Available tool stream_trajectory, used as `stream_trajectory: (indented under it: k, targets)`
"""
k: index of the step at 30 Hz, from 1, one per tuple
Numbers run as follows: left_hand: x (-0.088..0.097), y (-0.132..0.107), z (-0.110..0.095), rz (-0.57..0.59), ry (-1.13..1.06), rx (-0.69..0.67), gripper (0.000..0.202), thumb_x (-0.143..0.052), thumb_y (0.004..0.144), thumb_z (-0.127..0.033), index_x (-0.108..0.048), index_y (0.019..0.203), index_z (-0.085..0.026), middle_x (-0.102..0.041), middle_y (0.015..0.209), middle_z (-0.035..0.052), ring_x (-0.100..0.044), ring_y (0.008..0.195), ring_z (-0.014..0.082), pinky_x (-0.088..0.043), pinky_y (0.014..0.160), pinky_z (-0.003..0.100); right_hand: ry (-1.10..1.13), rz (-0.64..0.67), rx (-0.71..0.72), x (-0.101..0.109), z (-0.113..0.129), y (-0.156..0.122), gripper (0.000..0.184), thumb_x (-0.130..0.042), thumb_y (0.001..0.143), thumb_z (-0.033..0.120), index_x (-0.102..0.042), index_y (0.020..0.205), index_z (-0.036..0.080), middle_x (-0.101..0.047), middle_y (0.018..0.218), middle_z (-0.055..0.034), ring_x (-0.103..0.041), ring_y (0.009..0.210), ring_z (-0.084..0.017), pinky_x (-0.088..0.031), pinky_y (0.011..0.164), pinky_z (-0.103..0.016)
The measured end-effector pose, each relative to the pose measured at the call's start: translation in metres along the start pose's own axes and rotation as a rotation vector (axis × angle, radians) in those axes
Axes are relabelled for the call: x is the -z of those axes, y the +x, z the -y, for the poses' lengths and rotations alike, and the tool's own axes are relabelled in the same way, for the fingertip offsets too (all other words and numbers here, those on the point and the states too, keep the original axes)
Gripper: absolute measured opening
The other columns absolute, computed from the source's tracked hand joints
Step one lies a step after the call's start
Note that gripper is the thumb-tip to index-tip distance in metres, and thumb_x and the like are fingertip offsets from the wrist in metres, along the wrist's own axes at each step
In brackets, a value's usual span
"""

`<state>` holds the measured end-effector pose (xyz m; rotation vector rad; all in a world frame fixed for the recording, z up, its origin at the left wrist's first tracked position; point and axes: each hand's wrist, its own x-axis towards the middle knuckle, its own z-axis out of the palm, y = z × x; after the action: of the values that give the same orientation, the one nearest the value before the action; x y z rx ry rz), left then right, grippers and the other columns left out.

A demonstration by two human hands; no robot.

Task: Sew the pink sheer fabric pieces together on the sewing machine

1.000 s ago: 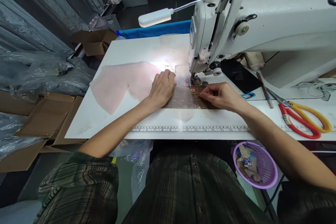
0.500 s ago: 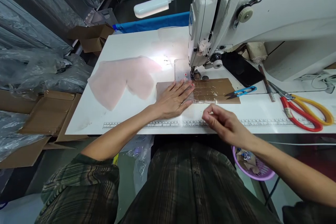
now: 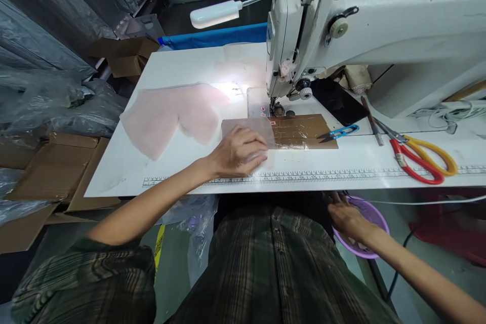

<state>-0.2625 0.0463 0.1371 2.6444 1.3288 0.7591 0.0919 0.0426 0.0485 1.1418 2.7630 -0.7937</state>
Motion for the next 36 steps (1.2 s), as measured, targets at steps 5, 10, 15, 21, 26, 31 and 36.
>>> stream_trajectory:
  k: [5, 10, 15, 21, 26, 31, 36]
  targets:
    - [0.005, -0.009, -0.005, 0.081, -0.072, -0.087, 0.015, -0.06, 0.097, -0.032, -0.07, 0.092, -0.02, -0.075, 0.099, 0.0039, -0.067, 0.088, 0.0167, -0.045, 0.086, 0.037, 0.348, 0.591, 0.059, 0.08, 0.034, 0.009, 0.037, -0.054, 0.092, 0.048, -0.068, 0.07, 0.021, -0.068, 0.066, -0.0059, -0.064, 0.059, -0.018, -0.05, 0.054, -0.028]
    - [0.007, -0.014, -0.015, 0.12, -0.081, -0.058, 0.019, -0.057, 0.1, -0.033, -0.07, 0.09, -0.023, -0.076, 0.098, 0.0024, -0.067, 0.083, 0.0147, -0.043, 0.086, 0.036, 0.347, 0.141, 0.228, 0.138, 0.067, 0.088, 0.034, -0.048, 0.097, 0.042, -0.074, 0.101, 0.02, -0.072, 0.085, -0.0076, -0.064, 0.068, -0.017, -0.049, 0.058, -0.026]
    - [0.007, -0.019, -0.018, 0.078, -0.095, -0.012, 0.017, -0.058, 0.099, -0.034, -0.071, 0.094, -0.023, -0.076, 0.1, 0.0043, -0.067, 0.086, 0.0154, -0.044, 0.088, 0.037, -0.039, -0.329, 0.481, 0.121, 0.049, 0.162, 0.039, -0.043, 0.096, 0.027, -0.071, 0.124, 0.022, -0.067, 0.12, -0.0119, -0.062, 0.108, -0.024, -0.053, 0.087, -0.037]
    - [0.002, -0.021, -0.018, 0.017, -0.071, -0.079, 0.01, -0.062, 0.097, -0.029, -0.071, 0.097, -0.024, -0.077, 0.107, 0.0031, -0.069, 0.086, 0.0149, -0.046, 0.088, 0.037, -0.043, -0.367, 0.546, 0.113, 0.037, 0.17, 0.038, -0.045, 0.096, 0.026, -0.072, 0.122, 0.023, -0.064, 0.118, -0.0121, -0.062, 0.102, -0.022, -0.055, 0.083, -0.036]
    - [0.002, -0.022, -0.019, 0.031, -0.045, -0.102, 0.009, -0.064, 0.096, -0.027, -0.069, 0.102, -0.027, -0.076, 0.112, 0.0014, -0.07, 0.09, 0.0148, -0.047, 0.089, 0.038, -0.026, -0.391, 0.515, 0.111, 0.04, 0.167, 0.037, -0.045, 0.097, 0.027, -0.073, 0.121, 0.025, -0.062, 0.118, -0.0128, -0.062, 0.103, -0.023, -0.056, 0.081, -0.037]
    - [0.001, -0.024, -0.021, 0.004, -0.005, -0.123, 0.01, -0.063, 0.096, -0.024, -0.068, 0.104, -0.027, -0.075, 0.115, 0.0022, -0.07, 0.089, 0.0147, -0.049, 0.089, 0.039, 0.042, -0.405, 0.497, 0.111, 0.039, 0.166, 0.037, -0.047, 0.096, 0.027, -0.071, 0.124, 0.022, -0.063, 0.115, -0.0128, -0.063, 0.104, -0.023, -0.056, 0.089, -0.039]
    - [0.002, -0.024, -0.021, -0.04, 0.0, -0.155, 0.006, -0.063, 0.095, -0.021, -0.066, 0.099, -0.022, -0.076, 0.111, 0.0038, -0.07, 0.088, 0.0156, -0.05, 0.083, 0.036, 0.065, -0.373, 0.512, 0.114, 0.037, 0.165, 0.039, -0.044, 0.098, 0.026, -0.07, 0.126, 0.023, -0.063, 0.113, -0.0125, -0.062, 0.1, -0.021, -0.055, 0.089, -0.037]
